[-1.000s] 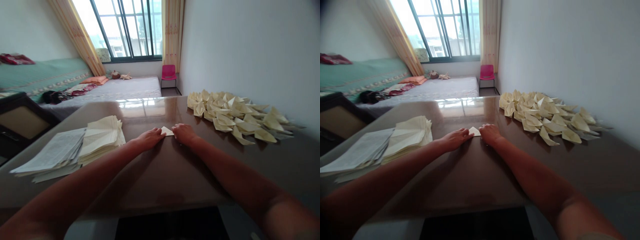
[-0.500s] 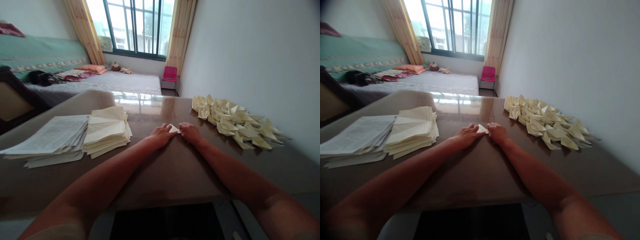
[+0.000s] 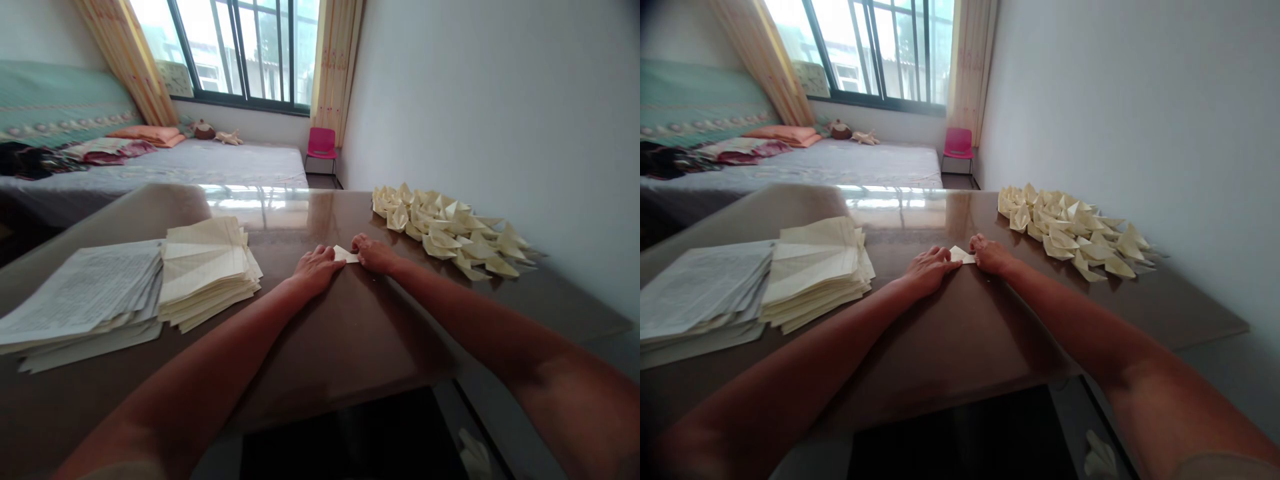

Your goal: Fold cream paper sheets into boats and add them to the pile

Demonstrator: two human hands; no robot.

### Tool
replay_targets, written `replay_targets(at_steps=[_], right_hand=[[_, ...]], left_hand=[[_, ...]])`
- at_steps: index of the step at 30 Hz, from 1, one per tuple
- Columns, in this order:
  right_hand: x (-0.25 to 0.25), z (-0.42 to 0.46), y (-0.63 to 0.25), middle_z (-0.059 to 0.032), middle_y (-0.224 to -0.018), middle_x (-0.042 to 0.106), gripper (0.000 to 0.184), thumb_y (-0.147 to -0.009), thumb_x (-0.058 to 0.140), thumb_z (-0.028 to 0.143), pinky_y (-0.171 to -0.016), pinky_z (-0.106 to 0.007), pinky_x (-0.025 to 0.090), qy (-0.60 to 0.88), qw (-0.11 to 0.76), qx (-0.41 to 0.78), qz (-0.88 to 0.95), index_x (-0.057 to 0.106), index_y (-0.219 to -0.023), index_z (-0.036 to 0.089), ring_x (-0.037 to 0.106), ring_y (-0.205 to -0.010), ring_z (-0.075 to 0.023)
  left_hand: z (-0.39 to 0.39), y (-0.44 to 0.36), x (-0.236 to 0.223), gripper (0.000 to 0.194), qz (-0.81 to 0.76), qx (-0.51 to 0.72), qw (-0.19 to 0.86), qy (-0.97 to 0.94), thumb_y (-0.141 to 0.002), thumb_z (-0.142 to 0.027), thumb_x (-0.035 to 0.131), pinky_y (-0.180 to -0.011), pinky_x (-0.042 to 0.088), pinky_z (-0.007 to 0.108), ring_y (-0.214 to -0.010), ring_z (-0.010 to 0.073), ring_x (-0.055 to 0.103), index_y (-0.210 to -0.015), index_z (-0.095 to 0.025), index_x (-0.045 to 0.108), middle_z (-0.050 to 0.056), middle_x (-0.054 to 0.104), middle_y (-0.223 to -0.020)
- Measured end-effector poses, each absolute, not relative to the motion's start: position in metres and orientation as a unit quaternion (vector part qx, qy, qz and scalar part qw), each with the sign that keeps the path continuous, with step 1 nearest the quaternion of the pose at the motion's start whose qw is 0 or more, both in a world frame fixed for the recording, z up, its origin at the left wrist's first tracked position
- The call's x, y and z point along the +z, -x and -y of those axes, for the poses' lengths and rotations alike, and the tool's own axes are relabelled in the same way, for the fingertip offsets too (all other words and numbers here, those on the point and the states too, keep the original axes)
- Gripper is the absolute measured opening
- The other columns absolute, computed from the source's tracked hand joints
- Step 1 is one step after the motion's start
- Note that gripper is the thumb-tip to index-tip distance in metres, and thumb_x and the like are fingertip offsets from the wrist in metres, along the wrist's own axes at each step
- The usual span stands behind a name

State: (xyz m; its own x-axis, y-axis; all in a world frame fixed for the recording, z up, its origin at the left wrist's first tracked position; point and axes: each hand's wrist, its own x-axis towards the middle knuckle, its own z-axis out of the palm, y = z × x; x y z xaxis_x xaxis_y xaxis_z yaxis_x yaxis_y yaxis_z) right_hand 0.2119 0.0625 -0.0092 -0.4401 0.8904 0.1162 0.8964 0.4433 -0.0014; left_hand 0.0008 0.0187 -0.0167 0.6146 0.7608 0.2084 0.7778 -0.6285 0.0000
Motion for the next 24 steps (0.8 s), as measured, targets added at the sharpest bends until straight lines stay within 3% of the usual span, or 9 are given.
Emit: replay_targets(at_steps=[9, 14, 18, 24], right_hand=[[-0.027, -0.069, -0.232, -0.0042, -0.106, 0.061, 0.027, -0.086, 0.042, 0.013, -0.076, -0.024, 0.043, 0.508, 0.159, 0.024, 0.846, 0.063, -0.101, 0.019, 0.058, -0.086, -0.0146], [-0.028, -0.072, -0.239, -0.0044, -0.105, 0.062, 0.031, -0.085, 0.041, 0.011, -0.084, -0.025, 0.044, 0.461, 0.228, 0.077, 0.854, 0.066, -0.103, 0.019, 0.059, -0.091, -0.0142], [-0.022, -0.069, -0.243, -0.0059, -0.111, 0.062, 0.031, -0.086, 0.045, 0.015, -0.08, -0.025, 0.047, 0.397, 0.317, 0.112, 0.854, 0.064, -0.111, 0.02, 0.059, -0.092, -0.0143], [-0.019, -0.067, -0.242, -0.0061, -0.103, 0.068, 0.025, -0.089, 0.057, 0.036, -0.09, -0.032, 0.044, 0.317, 0.22, 0.068, 0.92, 0.07, -0.105, 0.023, 0.056, -0.099, -0.018]], left_hand=[[-0.023, -0.006, -0.015, 0.032, 0.425, -0.081, 0.098, 0.896, -0.094, -0.028, 0.046, -0.072, 0.043, 0.029, -0.1, 0.0209, 0.049, -0.122, -0.039, 0.057, 0.003, 0.058, -0.113], [-0.019, -0.009, -0.014, 0.033, 0.419, -0.069, 0.133, 0.895, -0.093, -0.022, 0.047, -0.067, 0.045, 0.028, -0.097, 0.0214, 0.052, -0.123, -0.032, 0.055, 0.005, 0.061, -0.112], [-0.019, -0.009, -0.014, 0.031, 0.405, -0.042, 0.165, 0.898, -0.094, -0.017, 0.043, -0.064, 0.046, 0.028, -0.093, 0.0219, 0.055, -0.122, -0.022, 0.055, 0.009, 0.063, -0.11], [-0.019, -0.01, -0.013, 0.03, 0.399, -0.023, 0.186, 0.898, -0.094, -0.018, 0.043, -0.063, 0.047, 0.029, -0.093, 0.0228, 0.056, -0.122, -0.018, 0.053, 0.01, 0.064, -0.108]])
